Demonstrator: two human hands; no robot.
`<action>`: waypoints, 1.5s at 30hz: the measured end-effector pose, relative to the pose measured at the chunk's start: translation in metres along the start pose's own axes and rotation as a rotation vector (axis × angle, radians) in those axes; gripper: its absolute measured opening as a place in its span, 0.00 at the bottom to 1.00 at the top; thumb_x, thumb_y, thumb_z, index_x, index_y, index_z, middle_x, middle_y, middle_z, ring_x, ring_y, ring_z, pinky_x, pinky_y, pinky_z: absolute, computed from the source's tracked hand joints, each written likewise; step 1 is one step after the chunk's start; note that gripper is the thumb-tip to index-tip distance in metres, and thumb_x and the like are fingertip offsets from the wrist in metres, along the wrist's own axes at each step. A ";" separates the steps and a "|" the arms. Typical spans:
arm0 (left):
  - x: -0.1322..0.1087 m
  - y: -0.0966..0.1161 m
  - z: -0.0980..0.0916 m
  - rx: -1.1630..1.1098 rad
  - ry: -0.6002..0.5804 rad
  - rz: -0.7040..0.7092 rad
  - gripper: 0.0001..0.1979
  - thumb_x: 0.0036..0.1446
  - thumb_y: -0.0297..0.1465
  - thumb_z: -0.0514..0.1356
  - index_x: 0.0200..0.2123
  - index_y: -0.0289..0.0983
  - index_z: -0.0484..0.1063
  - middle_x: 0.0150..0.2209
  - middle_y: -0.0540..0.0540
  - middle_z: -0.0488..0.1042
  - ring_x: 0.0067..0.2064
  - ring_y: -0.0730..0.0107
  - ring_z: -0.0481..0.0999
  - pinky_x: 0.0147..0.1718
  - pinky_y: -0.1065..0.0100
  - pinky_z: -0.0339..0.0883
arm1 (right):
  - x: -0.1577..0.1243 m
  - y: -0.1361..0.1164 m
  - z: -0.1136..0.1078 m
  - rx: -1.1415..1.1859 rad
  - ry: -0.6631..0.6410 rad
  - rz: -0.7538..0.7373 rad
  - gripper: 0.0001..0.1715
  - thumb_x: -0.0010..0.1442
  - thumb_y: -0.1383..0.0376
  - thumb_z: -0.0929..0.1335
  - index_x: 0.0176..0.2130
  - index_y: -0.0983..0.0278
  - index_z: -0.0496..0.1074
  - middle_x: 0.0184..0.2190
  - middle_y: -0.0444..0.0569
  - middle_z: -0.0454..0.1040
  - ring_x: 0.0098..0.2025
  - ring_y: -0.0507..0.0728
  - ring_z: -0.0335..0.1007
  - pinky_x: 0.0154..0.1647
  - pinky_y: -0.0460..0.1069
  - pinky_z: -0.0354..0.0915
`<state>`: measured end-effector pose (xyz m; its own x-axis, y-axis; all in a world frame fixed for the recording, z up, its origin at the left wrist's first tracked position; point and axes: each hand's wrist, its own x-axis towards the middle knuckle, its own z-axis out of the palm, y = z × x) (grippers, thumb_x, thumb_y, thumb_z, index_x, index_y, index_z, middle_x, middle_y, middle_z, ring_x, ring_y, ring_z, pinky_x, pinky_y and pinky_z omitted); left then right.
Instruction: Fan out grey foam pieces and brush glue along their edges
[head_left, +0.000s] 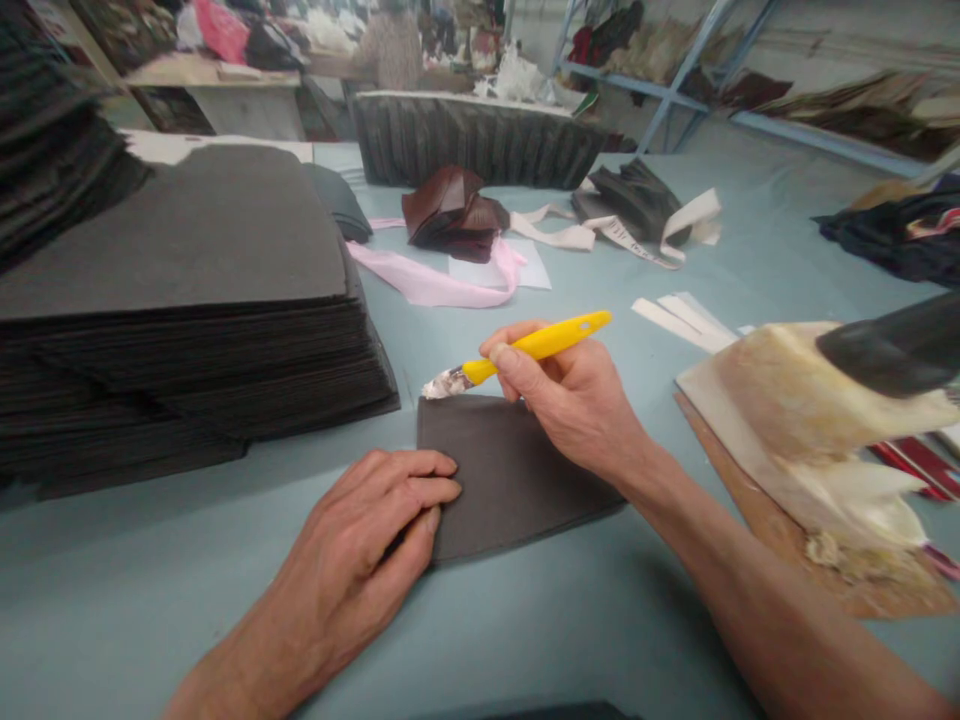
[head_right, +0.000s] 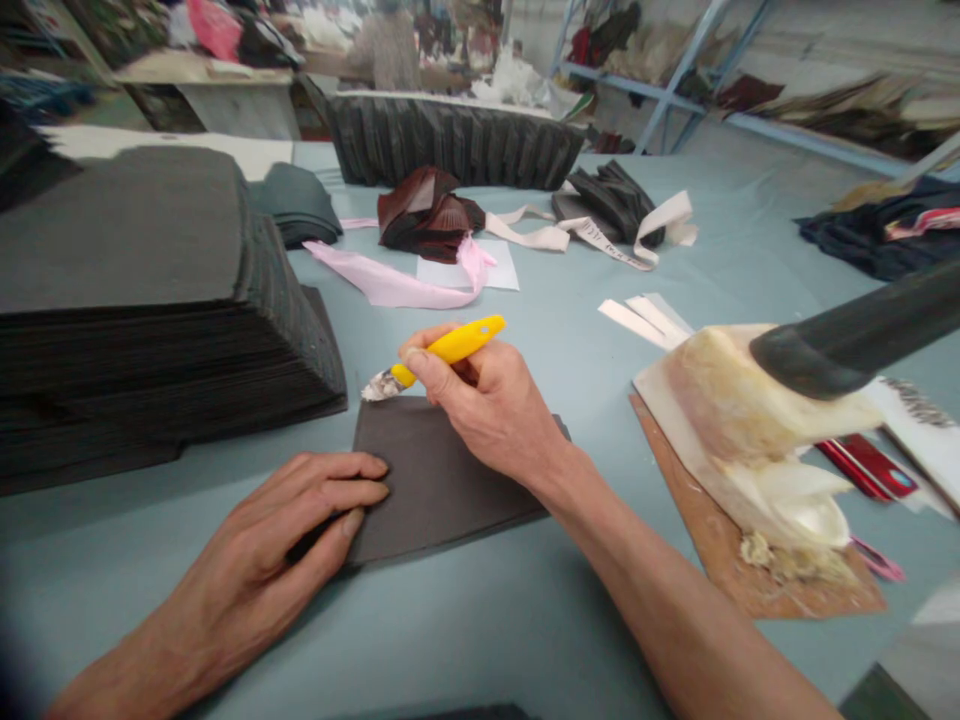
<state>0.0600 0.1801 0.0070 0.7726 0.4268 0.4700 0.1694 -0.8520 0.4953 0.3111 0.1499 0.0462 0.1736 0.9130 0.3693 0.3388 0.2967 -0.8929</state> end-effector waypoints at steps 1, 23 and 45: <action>0.000 0.000 0.000 0.001 -0.002 0.000 0.13 0.75 0.23 0.56 0.53 0.44 0.75 0.54 0.51 0.81 0.54 0.77 0.80 0.57 0.72 0.69 | 0.000 0.001 0.000 -0.005 0.000 0.002 0.26 0.72 0.44 0.71 0.39 0.64 0.77 0.27 0.41 0.69 0.27 0.48 0.62 0.29 0.46 0.60; 0.001 0.001 0.000 0.006 -0.006 0.020 0.12 0.75 0.22 0.56 0.52 0.41 0.75 0.55 0.49 0.81 0.53 0.75 0.80 0.57 0.71 0.69 | 0.001 -0.013 -0.008 -0.032 -0.004 -0.112 0.25 0.73 0.44 0.71 0.40 0.63 0.76 0.27 0.40 0.69 0.27 0.48 0.61 0.28 0.46 0.60; 0.002 0.002 0.000 0.021 0.000 0.002 0.11 0.74 0.24 0.56 0.51 0.41 0.77 0.54 0.47 0.83 0.52 0.70 0.82 0.55 0.66 0.72 | -0.001 -0.006 -0.003 -0.114 -0.122 -0.075 0.29 0.73 0.42 0.71 0.41 0.66 0.79 0.36 0.45 0.79 0.32 0.50 0.66 0.34 0.48 0.62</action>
<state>0.0619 0.1793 0.0088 0.7731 0.4251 0.4708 0.1809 -0.8591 0.4787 0.3114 0.1459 0.0520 0.0327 0.9186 0.3938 0.4501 0.3383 -0.8264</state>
